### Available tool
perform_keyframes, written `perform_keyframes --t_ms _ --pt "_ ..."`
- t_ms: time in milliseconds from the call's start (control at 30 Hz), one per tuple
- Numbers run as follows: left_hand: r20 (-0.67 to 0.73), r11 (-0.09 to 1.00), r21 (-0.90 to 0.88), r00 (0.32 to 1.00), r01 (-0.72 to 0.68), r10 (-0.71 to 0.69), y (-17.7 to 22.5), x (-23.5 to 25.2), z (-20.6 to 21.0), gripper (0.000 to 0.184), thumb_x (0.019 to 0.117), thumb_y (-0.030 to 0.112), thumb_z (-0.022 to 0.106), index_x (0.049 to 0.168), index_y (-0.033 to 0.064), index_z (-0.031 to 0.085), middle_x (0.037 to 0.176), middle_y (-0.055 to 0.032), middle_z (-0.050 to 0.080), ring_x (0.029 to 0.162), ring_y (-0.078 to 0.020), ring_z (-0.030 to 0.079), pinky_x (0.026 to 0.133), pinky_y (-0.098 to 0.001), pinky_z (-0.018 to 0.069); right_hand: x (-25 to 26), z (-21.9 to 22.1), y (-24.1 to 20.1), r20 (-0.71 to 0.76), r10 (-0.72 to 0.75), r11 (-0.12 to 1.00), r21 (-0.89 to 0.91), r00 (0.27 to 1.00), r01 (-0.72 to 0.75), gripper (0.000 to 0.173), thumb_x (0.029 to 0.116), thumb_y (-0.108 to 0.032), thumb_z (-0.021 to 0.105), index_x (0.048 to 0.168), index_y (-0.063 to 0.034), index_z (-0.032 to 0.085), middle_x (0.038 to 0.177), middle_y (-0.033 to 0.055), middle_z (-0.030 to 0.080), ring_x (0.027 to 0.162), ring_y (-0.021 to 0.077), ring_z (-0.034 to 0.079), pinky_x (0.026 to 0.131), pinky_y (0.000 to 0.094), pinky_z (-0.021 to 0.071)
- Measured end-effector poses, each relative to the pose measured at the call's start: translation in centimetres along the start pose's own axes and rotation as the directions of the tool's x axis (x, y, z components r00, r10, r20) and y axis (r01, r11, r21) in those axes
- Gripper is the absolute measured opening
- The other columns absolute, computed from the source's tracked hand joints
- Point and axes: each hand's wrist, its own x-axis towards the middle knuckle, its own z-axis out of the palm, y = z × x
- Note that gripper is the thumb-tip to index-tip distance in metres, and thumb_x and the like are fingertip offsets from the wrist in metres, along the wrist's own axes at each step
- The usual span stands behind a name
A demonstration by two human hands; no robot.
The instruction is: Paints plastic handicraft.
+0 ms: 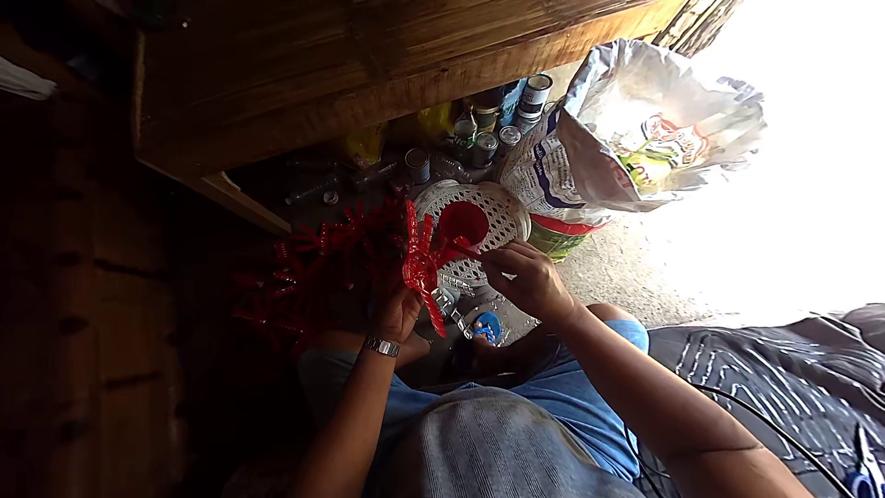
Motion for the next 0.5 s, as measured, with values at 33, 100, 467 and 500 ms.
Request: perform_keyframes --t_ms 33,100,467,500 --pt "-0.001 1.000 -0.002 1.000 -0.003 0.003 0.0 0.0 0.0 0.028 0.0893 0.018 0.074 0.116 0.0143 0.066 0.107 -0.0063 0.073 0.097 -0.0170 0.071 0.089 -0.0354 0.0593 -0.3 0.0 0.0 -0.002 -0.002 1.000 -0.001 1.000 0.002 0.015 0.0948 -0.015 0.067 0.098 -0.0065 0.079 0.084 0.0034 0.072 0.081 0.0110 0.066 0.075 0.0244 0.0556" --pt "0.002 1.000 -0.002 1.000 -0.003 0.003 0.0 0.0 0.0 0.027 0.0904 0.018 0.073 0.116 0.0148 0.066 0.107 -0.0056 0.073 0.097 -0.0161 0.071 0.089 -0.0343 0.0592 -0.7 -0.6 -0.4 -0.020 -0.010 1.000 -0.007 1.000 0.010 0.014 0.0931 -0.013 0.066 0.093 -0.0062 0.078 0.081 0.0033 0.071 0.078 0.0103 0.065 0.072 0.0235 0.0546" --pt "0.000 0.999 -0.009 1.000 -0.031 0.031 -0.2 0.1 0.4 0.025 0.0909 0.017 0.071 0.115 0.0134 0.065 0.106 -0.0065 0.073 0.098 -0.0170 0.071 0.089 -0.0359 0.0592 -0.5 0.3 -0.3 0.018 -0.014 1.000 0.006 1.000 0.014 0.016 0.0963 -0.016 0.065 0.099 -0.0072 0.078 0.084 0.0030 0.072 0.082 0.0119 0.066 0.075 0.0260 0.0550" --pt "-0.006 1.000 -0.005 1.000 -0.027 0.027 -0.1 0.1 0.4 0.025 0.0912 0.017 0.070 0.115 0.0137 0.065 0.106 -0.0062 0.073 0.098 -0.0168 0.071 0.088 -0.0358 0.0592 -0.8 0.2 -0.4 0.012 -0.018 1.000 0.000 1.000 0.018 0.016 0.0956 -0.015 0.065 0.096 -0.0070 0.078 0.083 0.0029 0.071 0.080 0.0116 0.065 0.074 0.0256 0.0542"
